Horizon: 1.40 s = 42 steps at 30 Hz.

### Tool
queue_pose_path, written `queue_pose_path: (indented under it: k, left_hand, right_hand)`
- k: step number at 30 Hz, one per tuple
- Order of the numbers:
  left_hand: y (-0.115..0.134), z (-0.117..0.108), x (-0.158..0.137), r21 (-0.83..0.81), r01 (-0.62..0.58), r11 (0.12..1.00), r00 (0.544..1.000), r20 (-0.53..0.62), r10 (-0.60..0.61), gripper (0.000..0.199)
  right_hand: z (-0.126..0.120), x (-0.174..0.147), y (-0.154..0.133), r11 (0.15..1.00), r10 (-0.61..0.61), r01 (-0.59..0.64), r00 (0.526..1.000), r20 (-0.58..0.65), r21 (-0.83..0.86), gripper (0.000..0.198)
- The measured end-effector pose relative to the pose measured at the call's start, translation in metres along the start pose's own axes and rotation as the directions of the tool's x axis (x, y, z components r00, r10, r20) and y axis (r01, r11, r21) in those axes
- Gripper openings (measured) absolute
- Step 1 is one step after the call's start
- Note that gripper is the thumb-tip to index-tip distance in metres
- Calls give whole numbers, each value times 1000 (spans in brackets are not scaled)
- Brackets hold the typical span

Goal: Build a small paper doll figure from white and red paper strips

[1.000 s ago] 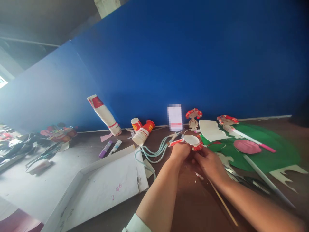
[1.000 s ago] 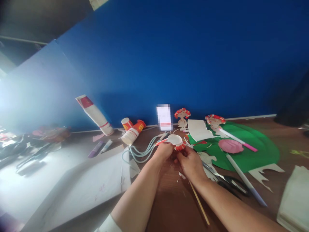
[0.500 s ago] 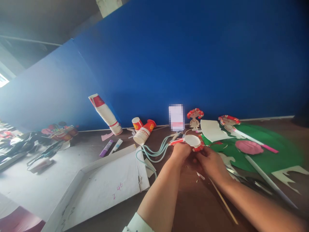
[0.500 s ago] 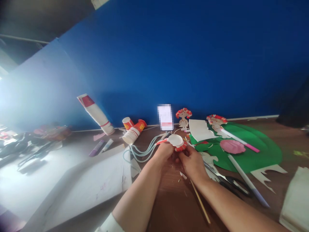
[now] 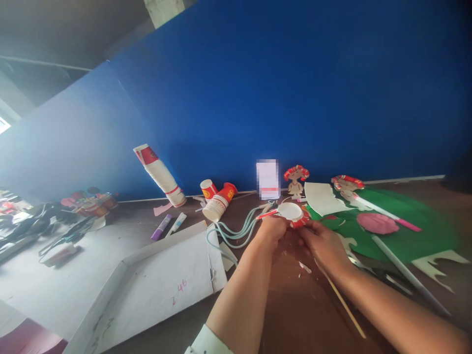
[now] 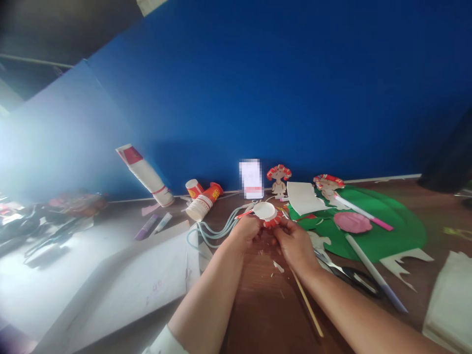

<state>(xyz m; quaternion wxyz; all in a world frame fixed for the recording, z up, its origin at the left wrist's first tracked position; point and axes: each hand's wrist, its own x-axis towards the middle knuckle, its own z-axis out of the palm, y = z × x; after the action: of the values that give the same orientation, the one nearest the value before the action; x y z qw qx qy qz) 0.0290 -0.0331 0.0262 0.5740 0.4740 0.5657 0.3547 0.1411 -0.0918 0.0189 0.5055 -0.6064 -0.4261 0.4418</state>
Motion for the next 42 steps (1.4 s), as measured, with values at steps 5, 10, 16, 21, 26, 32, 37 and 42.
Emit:
queue_pose_path:
  k: [5, 10, 16, 21, 26, 32, 37, 42]
  left_hand:
    - [0, 0, 0, -17, -28, 999, 1000, -6, 28, 11]
    - [-1, 3, 0, -52, -16, 999, 999, -35, 14, 11]
    - [-3, 3, 0, -157, 25, 987, 999, 45, -18, 9]
    - [2, 5, -4, -293, 77, 953, 996, 63, -61, 9]
    - [2, 6, -2, -287, 94, 953, 995, 46, -85, 10]
    - [-6, 7, 4, -189, 30, 982, 999, 40, -23, 12]
    - [-7, 10, 3, -176, -9, 984, 998, 58, 19, 14]
    - [-1, 11, -3, -187, -34, 982, 997, 56, 46, 15]
  right_hand:
    - [-2, 2, 4, 1000, -18, 18, 1000, -2, 9, 20]
    - [-1, 8, 13, 993, -10, 5, 999, 36, 120, 18]
    - [0, 9, 13, 971, 14, -32, 997, 80, 238, 17]
    - [0, 12, 14, 934, 29, -71, 992, 124, 351, 14]
    - [0, 16, 18, 907, 80, -137, 984, 158, 398, 14]
    - [4, 11, 16, 873, 93, -159, 982, 163, 462, 10]
    - [8, 6, 13, 827, 124, -196, 978, 168, 527, 10]
    - [8, 7, 16, 786, 150, -238, 969, 197, 571, 13]
